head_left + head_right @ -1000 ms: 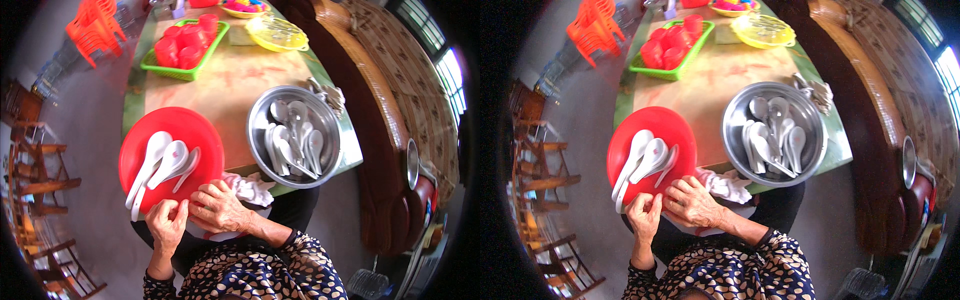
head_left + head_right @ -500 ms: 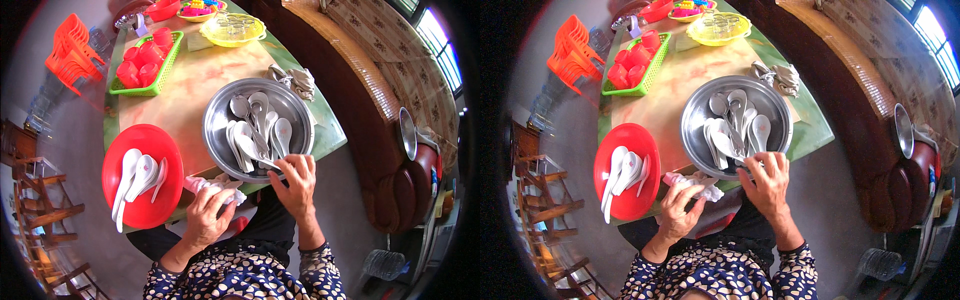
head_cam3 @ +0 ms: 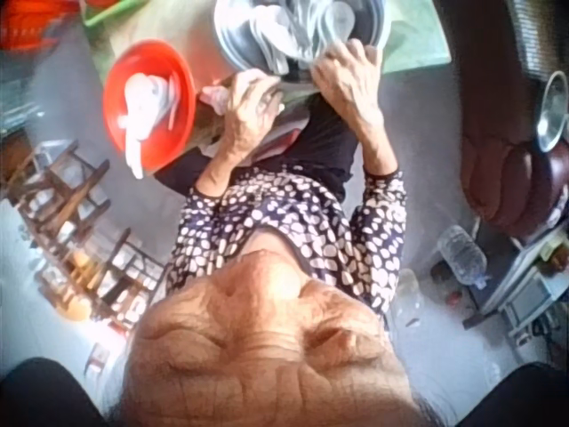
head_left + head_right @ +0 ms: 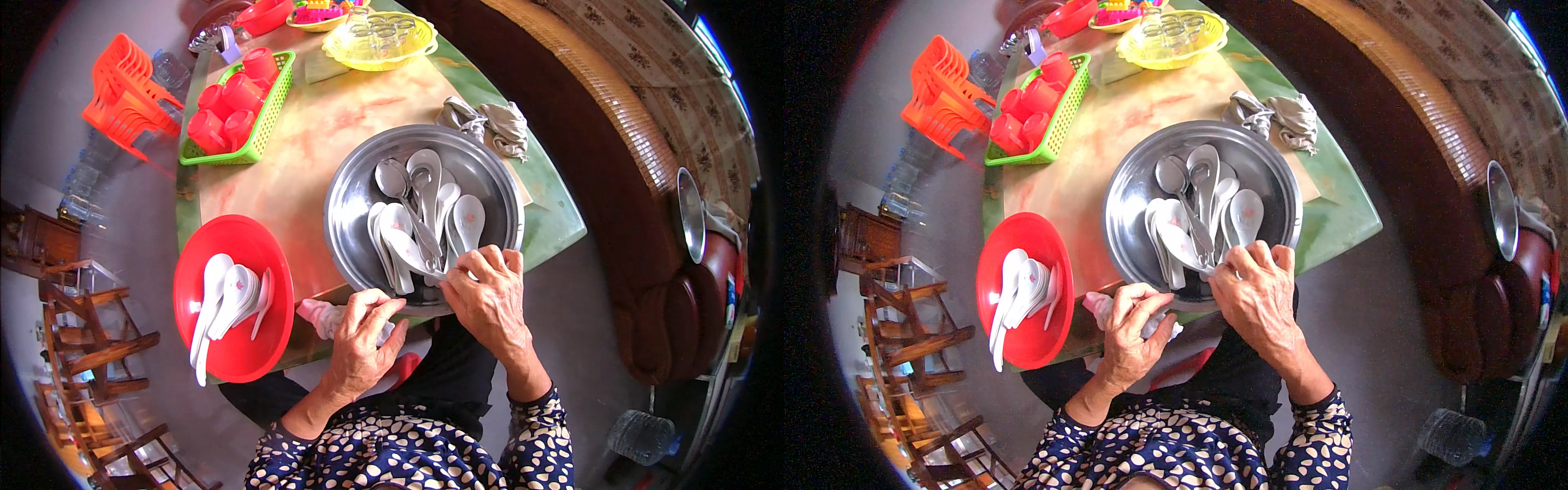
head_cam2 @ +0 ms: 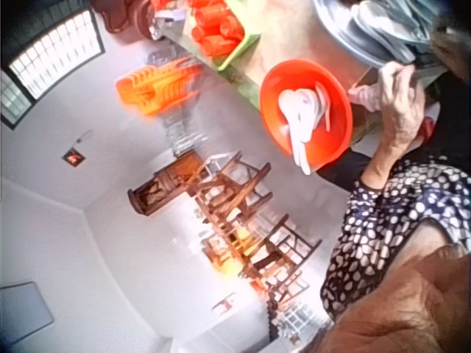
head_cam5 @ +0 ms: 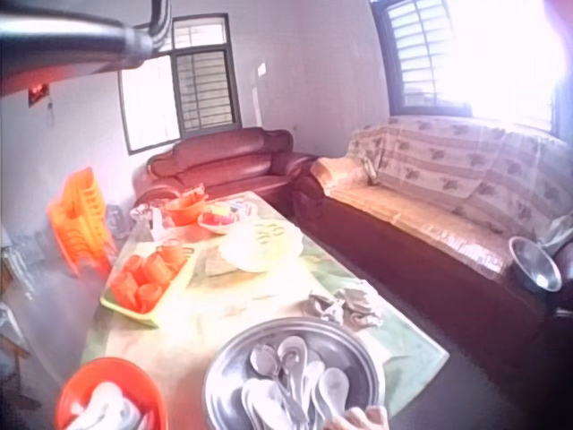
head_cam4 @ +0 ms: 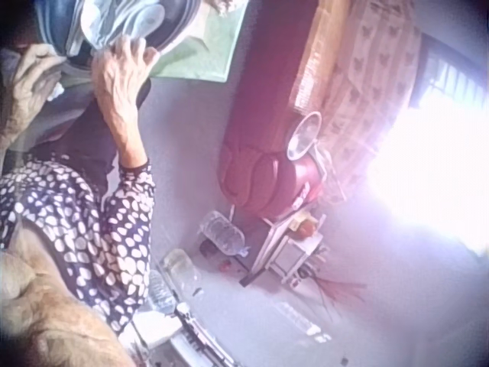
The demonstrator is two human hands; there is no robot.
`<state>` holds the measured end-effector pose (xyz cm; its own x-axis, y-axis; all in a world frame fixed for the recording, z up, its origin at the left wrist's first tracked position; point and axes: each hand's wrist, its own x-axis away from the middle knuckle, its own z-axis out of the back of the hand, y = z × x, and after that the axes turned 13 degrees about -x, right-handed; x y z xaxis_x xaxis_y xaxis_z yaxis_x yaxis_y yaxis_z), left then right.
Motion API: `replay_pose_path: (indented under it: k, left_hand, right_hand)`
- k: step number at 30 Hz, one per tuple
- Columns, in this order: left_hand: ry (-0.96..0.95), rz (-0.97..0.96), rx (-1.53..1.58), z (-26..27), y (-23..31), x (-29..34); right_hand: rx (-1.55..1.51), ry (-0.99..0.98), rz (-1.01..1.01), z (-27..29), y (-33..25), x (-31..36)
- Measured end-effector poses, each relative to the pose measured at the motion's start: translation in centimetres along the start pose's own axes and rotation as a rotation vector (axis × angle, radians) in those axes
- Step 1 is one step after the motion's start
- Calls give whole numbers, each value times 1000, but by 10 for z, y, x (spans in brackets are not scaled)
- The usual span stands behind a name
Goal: The person sits at a table and wipes white plastic spoons with a white cloth. They pick up spoons one by one from a metal bowl, dry them thoroughly, and place them into a red plastic bowl. The process is repeated for multiple spoons throughout the clip.
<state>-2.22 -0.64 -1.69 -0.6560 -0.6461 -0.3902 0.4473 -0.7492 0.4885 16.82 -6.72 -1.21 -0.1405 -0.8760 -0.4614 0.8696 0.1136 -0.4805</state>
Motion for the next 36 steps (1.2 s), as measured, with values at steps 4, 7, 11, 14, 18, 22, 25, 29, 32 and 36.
replay_pose_path:
  k: [4, 7, 11, 14, 18, 22, 25, 29, 32, 36]
  left_hand:
    - [-8, 25, 13, 0, 1, 0]
    - [5, 77, 69, 0, 4, 4]
    - [26, 92, 61, 3, 5, 11]
    - [-7, 140, 107, 11, 13, 14]
    - [-30, 204, 256, 15, 17, 17]
    - [-85, 393, 601, 19, 24, 18]
    - [-167, 547, 794, 23, 29, 16]
    - [-155, 614, 850, 24, 26, 21]
    - [-79, 662, 900, 19, 15, 30]
    - [-31, 703, 867, 31, 8, 33]
  right_hand:
    - [-5, 60, 67, -6, -4, 10]
    - [-193, 167, 3, -9, -10, 13]
    - [-452, 305, -174, -4, -16, 15]
    - [-710, 343, -367, 3, -19, 18]
    - [-791, 390, -408, 5, -27, 22]
    - [-351, 457, -39, -1, -45, 22]
    - [-97, 487, 197, -20, -62, 29]
    - [-106, 447, 272, -40, -77, 37]
    - [-184, 419, 318, -48, -88, 38]
    - [-194, 392, 353, -57, -102, 39]
